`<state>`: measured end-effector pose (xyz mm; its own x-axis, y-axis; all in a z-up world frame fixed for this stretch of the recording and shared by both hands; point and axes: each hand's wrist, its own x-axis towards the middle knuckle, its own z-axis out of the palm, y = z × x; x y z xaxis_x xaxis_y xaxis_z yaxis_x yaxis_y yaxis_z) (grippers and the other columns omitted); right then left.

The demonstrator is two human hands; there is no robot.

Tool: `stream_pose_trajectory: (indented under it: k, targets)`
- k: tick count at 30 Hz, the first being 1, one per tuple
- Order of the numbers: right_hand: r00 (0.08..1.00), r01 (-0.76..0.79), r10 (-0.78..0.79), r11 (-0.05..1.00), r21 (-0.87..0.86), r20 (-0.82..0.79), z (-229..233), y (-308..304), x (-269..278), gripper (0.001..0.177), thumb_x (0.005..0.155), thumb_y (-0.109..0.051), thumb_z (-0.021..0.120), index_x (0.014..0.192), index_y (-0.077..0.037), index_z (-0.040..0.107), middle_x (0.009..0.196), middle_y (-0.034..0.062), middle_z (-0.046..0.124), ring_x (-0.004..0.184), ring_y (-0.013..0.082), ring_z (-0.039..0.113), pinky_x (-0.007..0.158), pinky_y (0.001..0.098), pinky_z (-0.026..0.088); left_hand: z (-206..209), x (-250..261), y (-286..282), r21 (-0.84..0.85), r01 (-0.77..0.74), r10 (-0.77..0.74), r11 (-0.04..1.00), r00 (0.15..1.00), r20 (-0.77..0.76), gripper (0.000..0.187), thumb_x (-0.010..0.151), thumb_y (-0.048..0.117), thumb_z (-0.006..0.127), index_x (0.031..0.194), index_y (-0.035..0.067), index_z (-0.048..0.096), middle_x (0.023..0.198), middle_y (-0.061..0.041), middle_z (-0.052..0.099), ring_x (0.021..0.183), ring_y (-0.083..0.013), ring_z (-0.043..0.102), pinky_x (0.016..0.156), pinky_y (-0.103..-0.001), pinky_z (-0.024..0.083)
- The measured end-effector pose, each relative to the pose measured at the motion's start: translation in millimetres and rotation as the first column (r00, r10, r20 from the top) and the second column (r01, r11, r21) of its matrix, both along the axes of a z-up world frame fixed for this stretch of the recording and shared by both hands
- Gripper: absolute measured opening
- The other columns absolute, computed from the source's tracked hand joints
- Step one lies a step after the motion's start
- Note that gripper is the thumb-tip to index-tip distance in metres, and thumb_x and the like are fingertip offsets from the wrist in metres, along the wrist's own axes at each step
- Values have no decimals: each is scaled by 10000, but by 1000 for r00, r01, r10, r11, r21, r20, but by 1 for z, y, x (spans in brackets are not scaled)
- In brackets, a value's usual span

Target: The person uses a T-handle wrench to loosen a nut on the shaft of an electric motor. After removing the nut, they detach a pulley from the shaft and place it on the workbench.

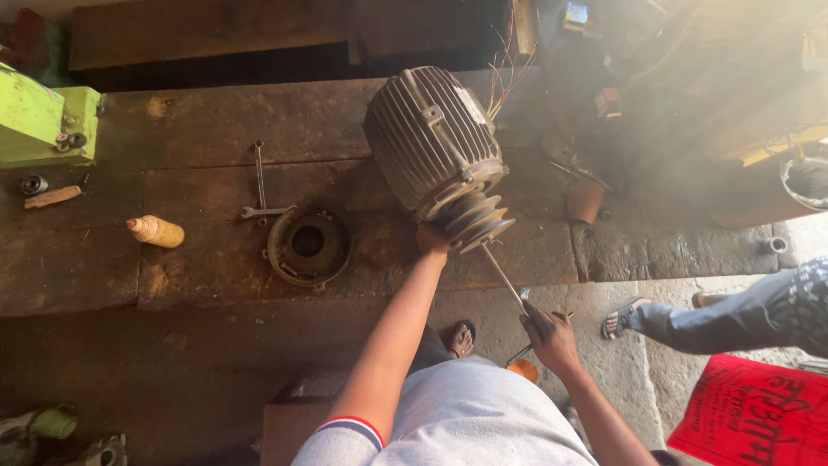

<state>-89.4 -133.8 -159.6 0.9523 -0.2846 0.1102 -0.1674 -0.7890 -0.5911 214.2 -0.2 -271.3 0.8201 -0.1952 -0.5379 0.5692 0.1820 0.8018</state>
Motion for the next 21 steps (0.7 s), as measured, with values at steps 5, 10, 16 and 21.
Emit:
stream_pose_trajectory:
  k: [5, 10, 16, 21]
  targets:
    - [997, 17, -21, 999, -50, -78, 6, -3, 0, 388, 959, -250, 626, 1308, -83, 655, 938, 95, 737, 894, 281, 699, 935, 441, 449, -5, 0, 2, 550, -46, -159, 834, 934, 319, 258, 826, 103, 710, 1064, 118, 808, 1033, -177, 772, 944, -329, 754, 769, -441, 604]
    - [995, 2, -14, 993, -121, -97, 23, -6, 15, 371, 951, -239, 629, 1298, -110, 664, 924, 68, 737, 870, 272, 686, 919, 415, 456, -9, 3, 5, 560, -41, -223, 828, 891, 396, 236, 852, 208, 722, 1058, 127, 804, 1074, -183, 759, 1082, -326, 722, 900, -430, 559]
    - [999, -36, 31, 979, -201, -29, 32, 1, 28, 349, 963, -220, 629, 1291, -101, 653, 922, 50, 733, 867, 240, 693, 945, 432, 447, -8, 1, 5, 529, -41, -194, 847, 904, 382, 227, 832, 230, 750, 1036, 151, 811, 1077, -148, 773, 1058, -302, 747, 894, -418, 563]
    - [999, -49, 49, 973, -227, -9, 32, -1, 22, 357, 953, -223, 639, 1291, -109, 653, 945, 48, 737, 857, 241, 686, 943, 431, 444, -1, 1, 7, 553, -65, -218, 831, 876, 430, 253, 802, 213, 773, 1040, 135, 811, 1069, -154, 771, 1049, -316, 729, 895, -424, 559]
